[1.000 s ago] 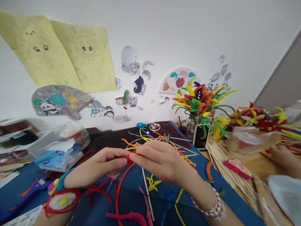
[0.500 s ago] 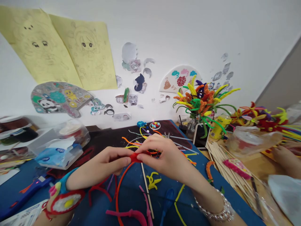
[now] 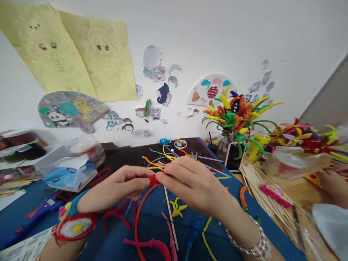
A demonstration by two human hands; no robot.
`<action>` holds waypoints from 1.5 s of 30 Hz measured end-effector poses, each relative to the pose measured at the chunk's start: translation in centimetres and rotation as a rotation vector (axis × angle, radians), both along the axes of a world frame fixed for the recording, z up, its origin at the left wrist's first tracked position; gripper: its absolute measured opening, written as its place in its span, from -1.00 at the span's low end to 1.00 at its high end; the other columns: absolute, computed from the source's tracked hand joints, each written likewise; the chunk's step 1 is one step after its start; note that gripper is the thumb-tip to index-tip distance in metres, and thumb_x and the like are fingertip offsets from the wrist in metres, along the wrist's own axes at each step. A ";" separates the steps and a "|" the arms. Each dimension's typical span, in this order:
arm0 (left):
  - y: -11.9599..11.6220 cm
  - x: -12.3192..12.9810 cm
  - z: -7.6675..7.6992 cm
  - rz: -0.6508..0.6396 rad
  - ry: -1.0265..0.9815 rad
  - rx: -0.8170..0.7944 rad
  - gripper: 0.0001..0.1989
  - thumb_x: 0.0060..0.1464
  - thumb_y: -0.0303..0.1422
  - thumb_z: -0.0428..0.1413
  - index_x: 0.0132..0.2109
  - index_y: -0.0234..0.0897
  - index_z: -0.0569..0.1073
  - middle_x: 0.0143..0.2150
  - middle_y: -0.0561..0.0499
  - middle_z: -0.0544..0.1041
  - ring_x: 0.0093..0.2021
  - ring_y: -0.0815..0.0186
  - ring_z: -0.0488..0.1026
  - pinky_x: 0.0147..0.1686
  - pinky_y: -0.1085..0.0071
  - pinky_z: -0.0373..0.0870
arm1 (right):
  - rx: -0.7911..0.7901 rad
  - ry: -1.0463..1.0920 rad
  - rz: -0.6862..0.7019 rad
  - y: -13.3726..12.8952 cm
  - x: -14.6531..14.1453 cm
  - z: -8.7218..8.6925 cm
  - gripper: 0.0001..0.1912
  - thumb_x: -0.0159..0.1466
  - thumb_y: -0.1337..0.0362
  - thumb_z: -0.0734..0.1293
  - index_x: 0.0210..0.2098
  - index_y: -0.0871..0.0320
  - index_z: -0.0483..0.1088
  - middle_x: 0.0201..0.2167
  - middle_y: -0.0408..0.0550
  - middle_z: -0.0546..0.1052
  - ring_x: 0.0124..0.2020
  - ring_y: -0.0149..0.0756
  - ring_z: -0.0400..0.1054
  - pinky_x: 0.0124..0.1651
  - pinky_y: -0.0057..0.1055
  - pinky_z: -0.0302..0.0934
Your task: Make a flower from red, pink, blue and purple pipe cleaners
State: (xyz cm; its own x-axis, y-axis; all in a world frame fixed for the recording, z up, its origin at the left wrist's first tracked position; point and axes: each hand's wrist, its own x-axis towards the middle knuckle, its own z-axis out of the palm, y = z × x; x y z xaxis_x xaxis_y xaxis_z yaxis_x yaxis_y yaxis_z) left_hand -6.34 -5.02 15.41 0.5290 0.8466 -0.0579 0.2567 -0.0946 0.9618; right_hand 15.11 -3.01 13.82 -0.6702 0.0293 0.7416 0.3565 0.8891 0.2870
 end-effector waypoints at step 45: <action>-0.7 1.1 0.0 0.109 0.023 0.243 -0.77 0.11 -0.38 0.02 -0.18 -0.29 0.56 -0.54 0.09 0.41 -0.33 0.32 0.37 -0.30 0.46 0.29 | -0.371 0.269 -0.083 -1.0 -0.9 0.3 -0.86 0.18 0.45 0.34 -0.30 0.13 0.50 -0.40 -0.07 0.54 -0.35 -0.35 0.41 -0.28 -0.41 0.36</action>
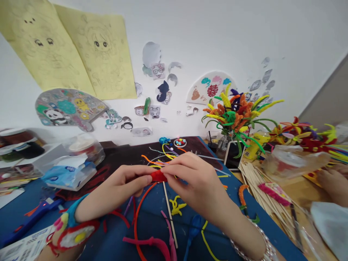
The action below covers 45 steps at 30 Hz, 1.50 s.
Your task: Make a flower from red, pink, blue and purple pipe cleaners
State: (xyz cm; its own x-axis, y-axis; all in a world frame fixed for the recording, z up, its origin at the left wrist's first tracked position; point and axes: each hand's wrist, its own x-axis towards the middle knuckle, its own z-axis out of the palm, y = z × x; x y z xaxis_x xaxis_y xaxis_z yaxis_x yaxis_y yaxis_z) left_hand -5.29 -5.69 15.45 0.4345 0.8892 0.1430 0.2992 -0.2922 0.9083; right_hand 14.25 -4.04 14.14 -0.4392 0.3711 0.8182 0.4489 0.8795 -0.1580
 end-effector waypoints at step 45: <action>0.2 0.3 -2.0 -0.047 -0.169 0.083 -0.97 0.22 -0.43 -0.03 -0.19 -0.31 0.28 -0.28 -0.02 0.57 -0.26 0.41 0.48 -0.25 0.52 0.34 | 0.220 -0.169 0.063 0.5 0.2 -1.0 -0.83 0.26 0.55 0.20 -0.22 0.26 0.36 -0.34 0.04 0.49 -0.26 -0.27 0.30 -0.18 -0.30 0.29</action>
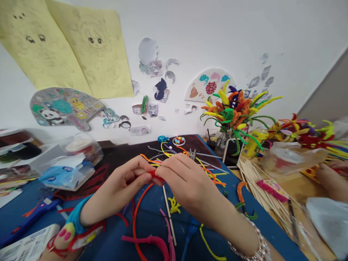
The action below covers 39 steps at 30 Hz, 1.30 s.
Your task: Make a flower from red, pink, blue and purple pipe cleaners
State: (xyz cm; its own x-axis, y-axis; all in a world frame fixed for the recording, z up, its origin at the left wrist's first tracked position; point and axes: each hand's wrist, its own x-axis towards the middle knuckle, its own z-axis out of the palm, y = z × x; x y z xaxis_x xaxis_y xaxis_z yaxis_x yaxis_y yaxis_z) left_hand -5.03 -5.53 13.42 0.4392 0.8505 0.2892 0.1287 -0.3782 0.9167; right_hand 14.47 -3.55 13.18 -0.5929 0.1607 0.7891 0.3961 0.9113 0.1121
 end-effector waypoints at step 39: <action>0.6 0.3 -0.5 0.084 -0.123 0.185 -0.93 0.17 -0.45 0.07 -0.18 -0.29 0.42 -0.30 0.03 0.61 -0.27 0.47 0.55 -0.24 0.65 0.43 | -0.598 0.276 0.085 -0.2 -0.3 0.9 -0.88 0.25 0.45 0.26 -0.37 0.15 0.40 -0.47 -0.17 0.46 -0.42 -0.44 0.34 -0.34 -0.50 0.21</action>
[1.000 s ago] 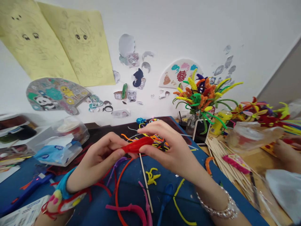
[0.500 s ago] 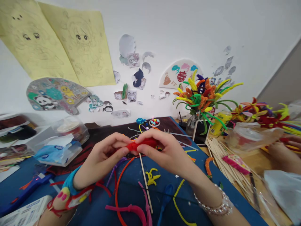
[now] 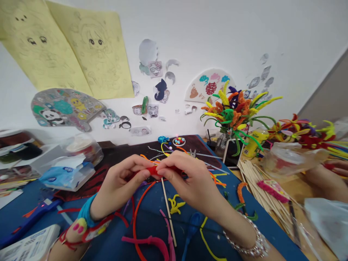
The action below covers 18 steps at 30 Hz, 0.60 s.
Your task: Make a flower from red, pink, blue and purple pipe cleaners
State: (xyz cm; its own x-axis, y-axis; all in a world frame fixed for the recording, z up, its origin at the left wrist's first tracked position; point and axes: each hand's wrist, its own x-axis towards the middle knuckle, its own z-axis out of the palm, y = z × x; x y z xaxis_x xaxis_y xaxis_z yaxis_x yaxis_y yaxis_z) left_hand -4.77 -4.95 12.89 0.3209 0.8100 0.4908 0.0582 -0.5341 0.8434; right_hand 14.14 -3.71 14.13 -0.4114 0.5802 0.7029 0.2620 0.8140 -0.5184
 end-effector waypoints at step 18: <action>-0.3 -0.3 -0.2 0.155 0.166 0.408 -0.84 0.13 -0.52 0.07 -0.14 -0.25 0.44 -0.25 0.00 0.59 -0.30 0.41 0.54 -0.30 0.58 0.47 | -0.118 0.154 0.114 0.2 0.3 0.1 -0.88 0.17 0.37 0.38 -0.33 0.05 0.55 -0.41 -0.11 0.54 -0.39 -0.39 0.40 -0.35 -0.47 0.30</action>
